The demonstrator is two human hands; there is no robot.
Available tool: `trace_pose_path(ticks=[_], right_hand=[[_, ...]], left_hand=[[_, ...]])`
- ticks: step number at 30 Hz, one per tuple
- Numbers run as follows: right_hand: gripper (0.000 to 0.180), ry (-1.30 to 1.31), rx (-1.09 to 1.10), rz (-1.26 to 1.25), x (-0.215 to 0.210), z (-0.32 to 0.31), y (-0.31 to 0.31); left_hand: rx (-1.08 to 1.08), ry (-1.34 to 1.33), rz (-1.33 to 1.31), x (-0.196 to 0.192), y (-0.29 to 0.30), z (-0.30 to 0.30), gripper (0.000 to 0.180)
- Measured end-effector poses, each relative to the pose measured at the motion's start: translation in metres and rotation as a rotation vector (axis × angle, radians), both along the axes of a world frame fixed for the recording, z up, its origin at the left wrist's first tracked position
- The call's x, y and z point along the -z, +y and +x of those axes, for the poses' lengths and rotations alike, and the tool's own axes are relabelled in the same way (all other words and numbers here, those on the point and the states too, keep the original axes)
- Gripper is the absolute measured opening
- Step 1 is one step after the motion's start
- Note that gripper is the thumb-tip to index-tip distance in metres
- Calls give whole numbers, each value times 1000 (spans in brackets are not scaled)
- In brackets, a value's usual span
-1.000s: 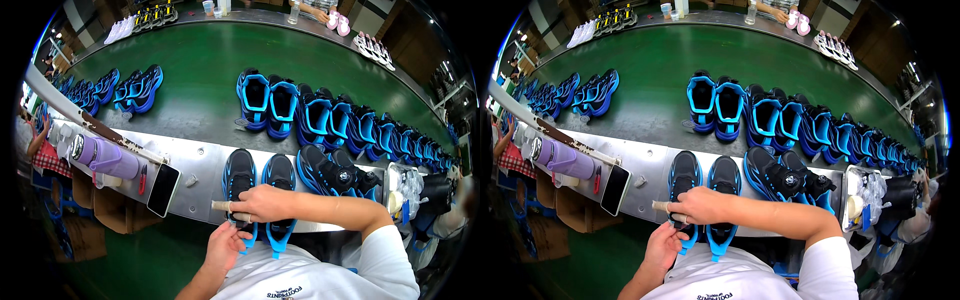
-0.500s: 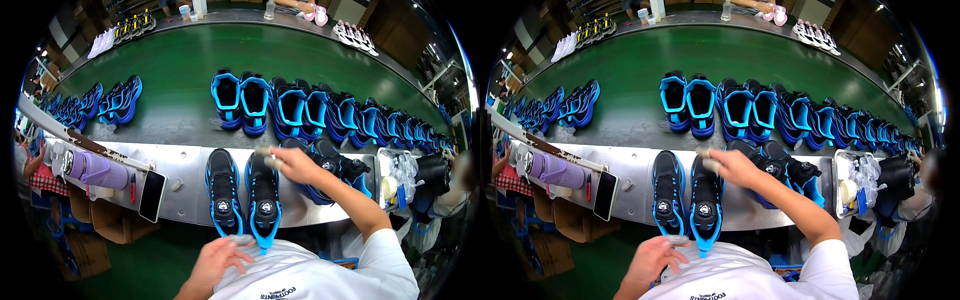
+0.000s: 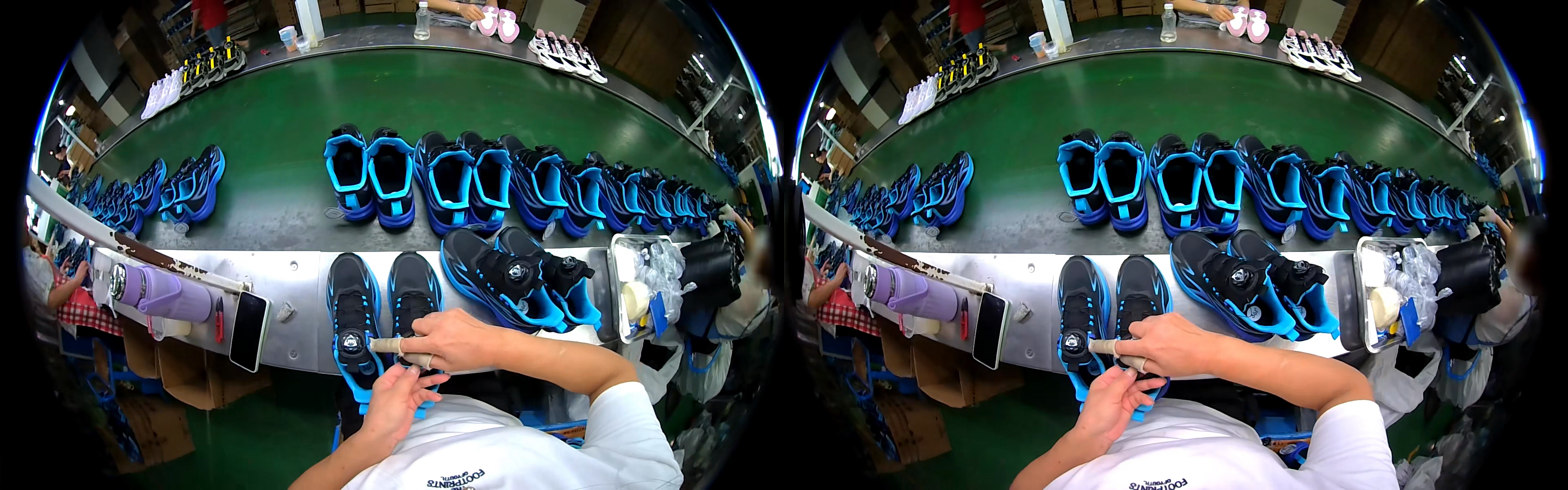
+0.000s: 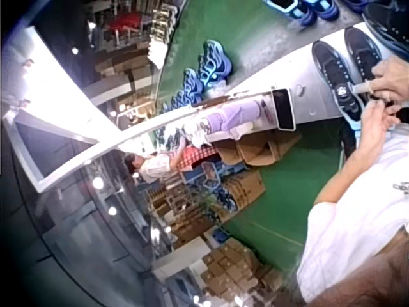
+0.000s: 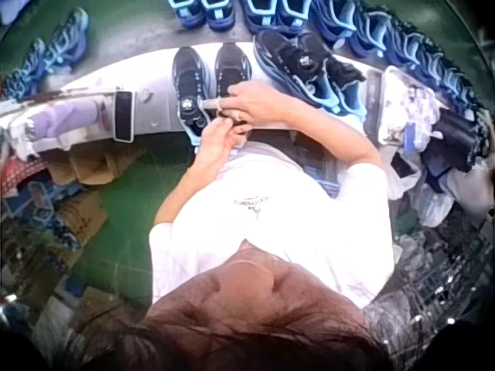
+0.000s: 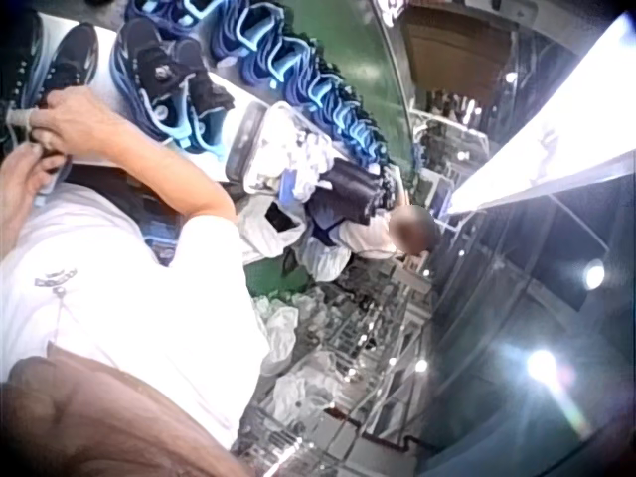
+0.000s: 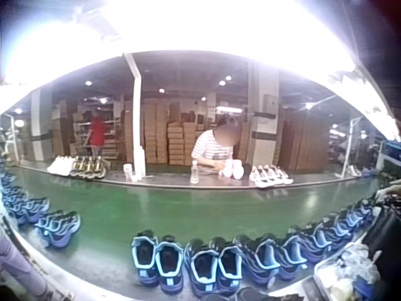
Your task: The person cleans the surfaces of blue and black shoes on a conveyor belt using a small white sponge, handling the shoes one by one and placing them back on the belt.
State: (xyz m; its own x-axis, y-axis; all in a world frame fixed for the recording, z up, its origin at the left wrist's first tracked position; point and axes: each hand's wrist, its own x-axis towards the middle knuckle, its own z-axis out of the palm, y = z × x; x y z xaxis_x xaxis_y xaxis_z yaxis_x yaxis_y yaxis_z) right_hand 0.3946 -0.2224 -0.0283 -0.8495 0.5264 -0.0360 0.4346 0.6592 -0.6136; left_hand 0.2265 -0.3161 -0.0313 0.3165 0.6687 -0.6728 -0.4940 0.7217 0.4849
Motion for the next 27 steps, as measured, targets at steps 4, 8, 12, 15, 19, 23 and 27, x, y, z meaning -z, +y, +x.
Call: trace_pose_path(ticks=[4,8,12,15,19,23,27], right_hand=[[33,137,-28,17,-11,9,13],[38,110,-173,93,-1,8,16],[39,57,152,132,10,2,-12],[39,141,140,47,7,8,-7],[42,177,-74,24,1,24,10],[46,180,36,74,16,16,-14],[51,429,477,-370,12,32,-13]], left_hand=[[40,-4,-3,-3,1,1,27],[74,-3,34,-1,-3,6,26],[21,51,6,1,-4,15,27],[45,18,9,2,-2,11,25],[112,24,21,-2,-4,16,25],[4,65,4,-1,-6,24,28],[191,55,-15,-15,0,10,33]])
